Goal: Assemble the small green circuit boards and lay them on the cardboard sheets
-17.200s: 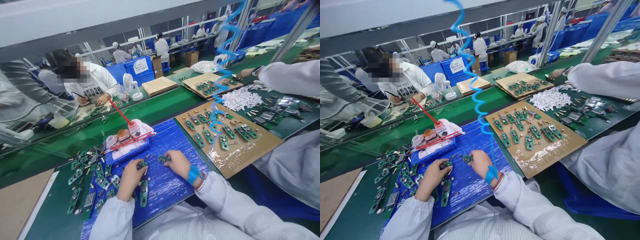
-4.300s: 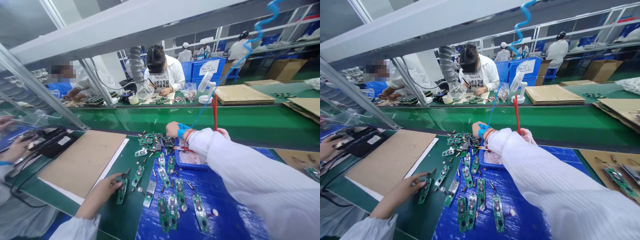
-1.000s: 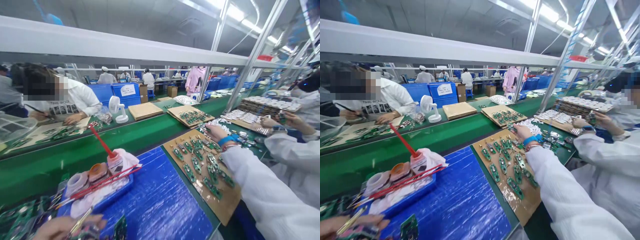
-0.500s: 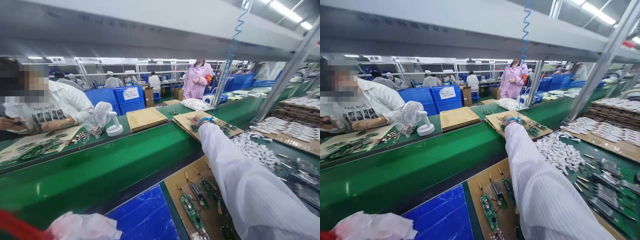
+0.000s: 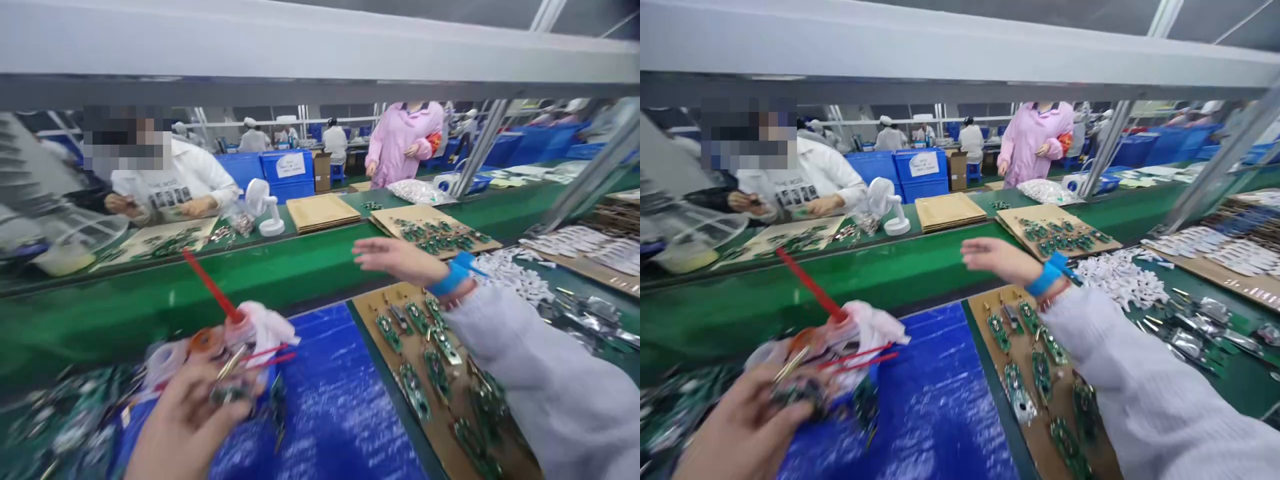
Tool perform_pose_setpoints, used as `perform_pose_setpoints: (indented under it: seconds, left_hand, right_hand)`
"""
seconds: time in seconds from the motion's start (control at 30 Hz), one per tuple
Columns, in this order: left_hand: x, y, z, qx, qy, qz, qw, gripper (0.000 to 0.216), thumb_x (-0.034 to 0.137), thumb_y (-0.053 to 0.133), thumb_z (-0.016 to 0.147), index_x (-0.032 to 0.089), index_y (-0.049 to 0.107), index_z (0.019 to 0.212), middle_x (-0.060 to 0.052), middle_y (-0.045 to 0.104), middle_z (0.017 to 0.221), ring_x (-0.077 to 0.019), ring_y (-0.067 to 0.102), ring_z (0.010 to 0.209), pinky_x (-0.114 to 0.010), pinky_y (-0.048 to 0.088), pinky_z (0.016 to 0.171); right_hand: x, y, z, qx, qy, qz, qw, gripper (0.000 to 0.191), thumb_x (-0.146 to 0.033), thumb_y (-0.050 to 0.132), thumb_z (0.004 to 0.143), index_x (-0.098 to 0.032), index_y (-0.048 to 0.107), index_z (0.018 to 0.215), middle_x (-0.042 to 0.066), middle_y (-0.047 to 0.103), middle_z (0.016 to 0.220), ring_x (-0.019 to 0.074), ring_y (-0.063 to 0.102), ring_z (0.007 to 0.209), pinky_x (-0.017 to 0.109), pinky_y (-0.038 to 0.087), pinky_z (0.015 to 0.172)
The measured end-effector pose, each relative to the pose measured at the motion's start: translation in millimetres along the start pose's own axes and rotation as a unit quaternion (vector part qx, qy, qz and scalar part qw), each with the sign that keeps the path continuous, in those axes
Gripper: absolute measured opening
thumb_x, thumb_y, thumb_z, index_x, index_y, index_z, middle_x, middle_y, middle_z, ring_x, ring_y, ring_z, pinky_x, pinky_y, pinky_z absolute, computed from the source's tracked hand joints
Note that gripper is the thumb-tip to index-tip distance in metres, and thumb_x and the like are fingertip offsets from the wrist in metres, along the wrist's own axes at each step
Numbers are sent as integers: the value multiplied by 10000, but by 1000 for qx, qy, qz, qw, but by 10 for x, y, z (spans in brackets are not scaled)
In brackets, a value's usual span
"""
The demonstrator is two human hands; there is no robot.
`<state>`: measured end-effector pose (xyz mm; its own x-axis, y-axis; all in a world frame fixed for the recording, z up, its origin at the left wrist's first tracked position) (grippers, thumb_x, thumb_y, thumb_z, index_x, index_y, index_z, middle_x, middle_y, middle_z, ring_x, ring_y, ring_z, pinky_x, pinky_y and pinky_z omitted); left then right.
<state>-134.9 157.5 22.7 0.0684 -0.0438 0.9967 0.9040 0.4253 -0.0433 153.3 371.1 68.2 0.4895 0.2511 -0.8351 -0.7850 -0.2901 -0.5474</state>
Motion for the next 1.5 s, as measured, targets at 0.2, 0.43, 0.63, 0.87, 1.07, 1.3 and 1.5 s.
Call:
perform_pose_setpoints:
  seconds: [0.2, 0.43, 0.63, 0.87, 1.07, 1.3, 1.5]
  left_hand:
    - [615, 346, -303, -74, 100, -138, 983, 312, 219, 795, 674, 212, 537, 848, 25, 711, 796, -135, 678, 757, -216, 531, 715]
    - [776, 306, -657, -111, 120, -183, 969, 293, 191, 780, 698, 209, 529, 848, 22, 721, 816, -140, 692, 783, -220, 543, 727]
    - [736, -151, -727, 13, 137, -157, 978, 307, 220, 802, 668, 215, 583, 884, 33, 702, 802, -124, 681, 743, -181, 523, 676]
    - [331, 116, -848, -100, -62, -122, 986, 291, 375, 705, 755, 186, 592, 946, 3, 653, 719, -139, 640, 680, -212, 525, 594]
    - [157, 486, -1103, -187, -83, -166, 965, 373, 255, 809, 649, 215, 531, 896, 37, 610, 815, -154, 652, 818, -241, 534, 696]
    - [116, 574, -1248, -167, -53, -157, 972, 411, 179, 812, 634, 228, 475, 865, 62, 625, 791, -104, 627, 709, -168, 481, 573]
    - [134, 509, -1250, -149, -21, -167, 974, 435, 160, 806, 643, 237, 464, 900, 81, 615, 769, -73, 602, 646, -138, 432, 495]
  right_hand:
    - [-511, 1709, -1622, -236, 0, 160, 959, 989, -394, 777, 639, -208, 245, 1451, 133, 360, 1445, 285, 427, 1266, 423, 475, 956]
    - [-532, 1850, -1897, -27, -31, 248, 968, 422, -344, 647, 797, -213, 524, 1179, 74, 633, 1077, 208, 620, 921, 346, 532, 756]
    - [-509, 1580, -2081, 6, -13, 259, 966, 405, -355, 679, 774, -225, 527, 1127, 39, 666, 932, 186, 641, 833, 303, 532, 677]
    - [-1051, 1057, -2358, 155, -292, -92, 939, 311, -62, 611, 797, -269, 594, 1029, 44, 582, 1136, 223, 505, 1077, 442, 422, 930]
    - [-1329, 1033, -2688, 259, -433, -286, 815, 459, 32, 602, 776, -361, 676, 1002, 25, 518, 1027, 192, 422, 955, 376, 406, 834]
    - [-1335, 1096, -2795, 224, -443, -161, 853, 555, 86, 484, 789, -280, 546, 1202, 49, 516, 1111, 186, 476, 1008, 366, 459, 853]
    - [-990, 1085, -2699, 189, -298, 115, 928, 521, -21, 482, 837, -271, 416, 1289, 67, 514, 1086, 187, 531, 976, 381, 485, 845]
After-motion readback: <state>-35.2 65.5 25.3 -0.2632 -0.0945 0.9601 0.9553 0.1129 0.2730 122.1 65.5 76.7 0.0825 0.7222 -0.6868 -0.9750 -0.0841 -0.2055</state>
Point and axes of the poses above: each hand's wrist, its own z-axis towards the middle knuckle, its own y-axis out of the palm, x = y × z, the point moved 9 cm from there along z, towards the middle knuckle
